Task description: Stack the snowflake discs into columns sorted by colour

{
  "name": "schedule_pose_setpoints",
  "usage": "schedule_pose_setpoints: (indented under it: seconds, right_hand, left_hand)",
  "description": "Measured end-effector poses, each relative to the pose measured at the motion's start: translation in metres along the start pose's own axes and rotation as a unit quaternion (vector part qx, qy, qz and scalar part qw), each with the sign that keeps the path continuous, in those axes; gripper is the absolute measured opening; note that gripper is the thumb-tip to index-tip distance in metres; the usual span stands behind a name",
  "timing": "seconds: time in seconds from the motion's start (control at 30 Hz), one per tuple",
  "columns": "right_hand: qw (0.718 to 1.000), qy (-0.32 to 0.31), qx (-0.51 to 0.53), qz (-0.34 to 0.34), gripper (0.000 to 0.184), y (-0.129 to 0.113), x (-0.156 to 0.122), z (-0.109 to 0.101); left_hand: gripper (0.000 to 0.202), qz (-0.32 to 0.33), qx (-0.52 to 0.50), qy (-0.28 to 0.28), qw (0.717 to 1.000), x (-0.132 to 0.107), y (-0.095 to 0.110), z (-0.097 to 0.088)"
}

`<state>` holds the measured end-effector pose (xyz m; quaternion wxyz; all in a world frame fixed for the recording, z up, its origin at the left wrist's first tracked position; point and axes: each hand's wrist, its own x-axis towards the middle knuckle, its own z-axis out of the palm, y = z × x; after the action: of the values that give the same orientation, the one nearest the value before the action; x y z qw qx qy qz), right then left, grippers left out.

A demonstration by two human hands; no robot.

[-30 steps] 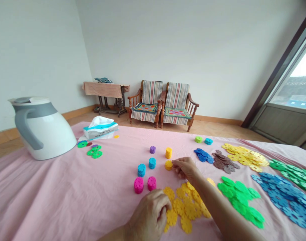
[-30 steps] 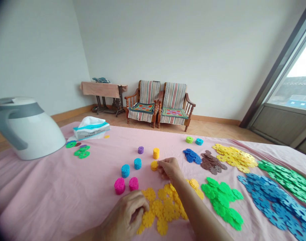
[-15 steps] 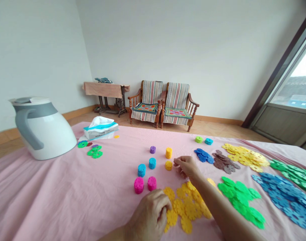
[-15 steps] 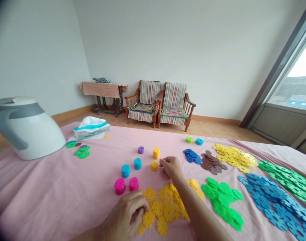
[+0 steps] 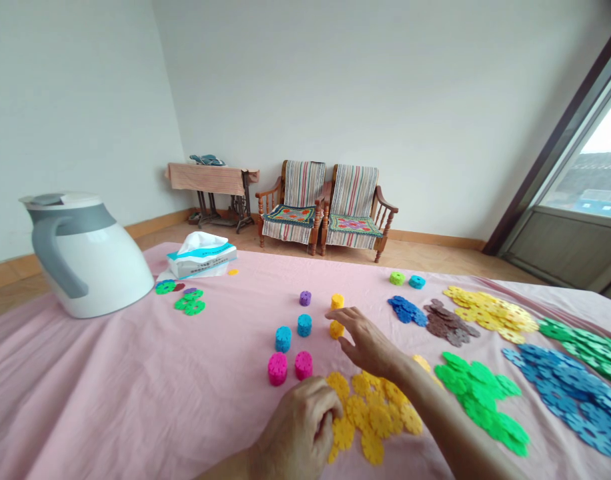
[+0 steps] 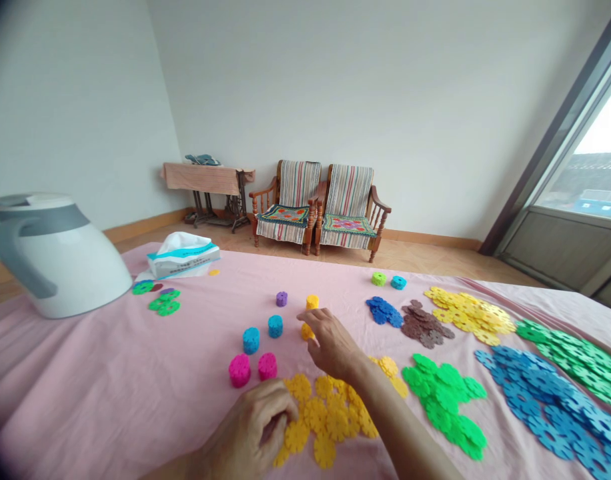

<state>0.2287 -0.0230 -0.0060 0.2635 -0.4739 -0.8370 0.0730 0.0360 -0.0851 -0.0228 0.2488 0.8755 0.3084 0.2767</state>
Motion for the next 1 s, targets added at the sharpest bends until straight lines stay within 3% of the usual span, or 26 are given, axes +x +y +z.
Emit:
schedule_pose_setpoints:
  seconds: [0.4, 1.0]
  right_hand:
    - [0.999, -0.023, -0.024, 0.028, 0.041, 0.002, 0.001, 0.011]
    - [1.000, 0.020, -0.009, 0.011, 0.041, 0.006, 0.001, 0.015]
  left_hand:
    - [0.028, 0.002, 0.006, -0.002, 1.000, 0.000, -0.002, 0.001]
    - [0.028, 0.008, 0.004, 0.011, 1.000, 0.000, -0.003, 0.003]
